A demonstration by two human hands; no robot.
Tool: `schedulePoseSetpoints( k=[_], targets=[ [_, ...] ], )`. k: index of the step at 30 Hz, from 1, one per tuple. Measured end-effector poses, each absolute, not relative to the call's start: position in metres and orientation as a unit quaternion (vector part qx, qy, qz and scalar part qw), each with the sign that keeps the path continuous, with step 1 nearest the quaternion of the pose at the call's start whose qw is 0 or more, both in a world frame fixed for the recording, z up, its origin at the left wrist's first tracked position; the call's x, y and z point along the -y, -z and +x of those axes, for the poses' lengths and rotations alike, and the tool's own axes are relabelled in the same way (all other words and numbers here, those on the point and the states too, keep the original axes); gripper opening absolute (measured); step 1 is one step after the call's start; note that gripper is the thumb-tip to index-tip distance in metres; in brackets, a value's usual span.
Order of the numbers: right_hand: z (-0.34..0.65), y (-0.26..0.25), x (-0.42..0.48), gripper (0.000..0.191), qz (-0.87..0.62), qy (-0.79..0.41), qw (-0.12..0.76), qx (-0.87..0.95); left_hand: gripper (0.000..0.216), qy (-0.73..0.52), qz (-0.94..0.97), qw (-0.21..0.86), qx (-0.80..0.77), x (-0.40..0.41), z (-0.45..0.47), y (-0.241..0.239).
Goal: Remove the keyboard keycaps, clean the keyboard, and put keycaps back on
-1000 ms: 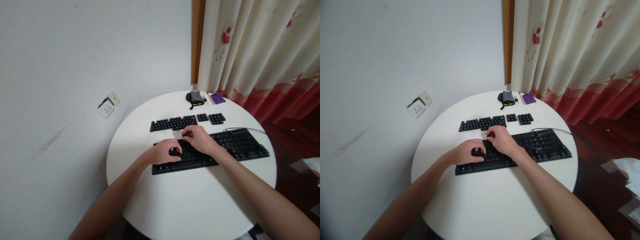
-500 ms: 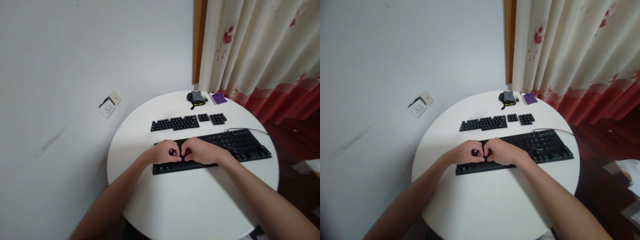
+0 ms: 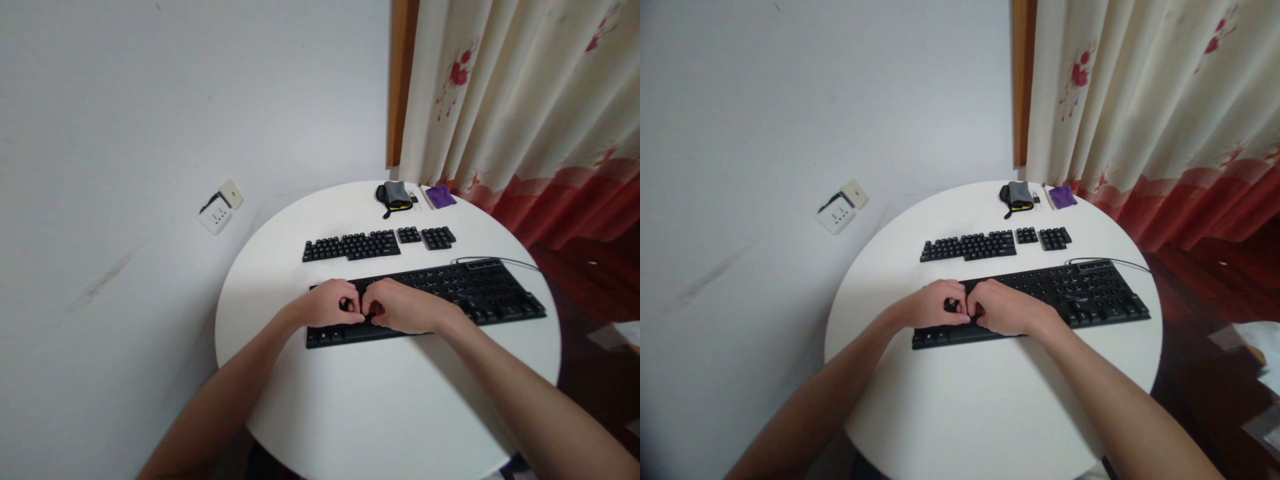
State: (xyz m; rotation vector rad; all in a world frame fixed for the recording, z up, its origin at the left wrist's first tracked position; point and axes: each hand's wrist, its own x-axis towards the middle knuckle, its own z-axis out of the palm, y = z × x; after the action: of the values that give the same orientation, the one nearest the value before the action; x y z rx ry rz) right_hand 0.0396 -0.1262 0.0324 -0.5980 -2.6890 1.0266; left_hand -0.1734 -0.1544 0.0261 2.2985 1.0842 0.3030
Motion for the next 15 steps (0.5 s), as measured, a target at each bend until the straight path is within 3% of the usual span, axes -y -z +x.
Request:
schedulePoseSetpoints(
  k=[10,15],
  targets=[
    [0.0361,-0.0273,0.1244,0.021,-0.211,-0.381,0.113,0.893,0.012,-0.119,0.862,0.286,-0.400,0.1536,-0.1748,-0.0252],
    [0.0360,-0.0247,0.1212,0.007,-0.284,-0.357,0.109,0.883,0.013,-0.120,0.858,0.295,-0.403,0.1538,-0.1742,-0.0251]
  ],
)
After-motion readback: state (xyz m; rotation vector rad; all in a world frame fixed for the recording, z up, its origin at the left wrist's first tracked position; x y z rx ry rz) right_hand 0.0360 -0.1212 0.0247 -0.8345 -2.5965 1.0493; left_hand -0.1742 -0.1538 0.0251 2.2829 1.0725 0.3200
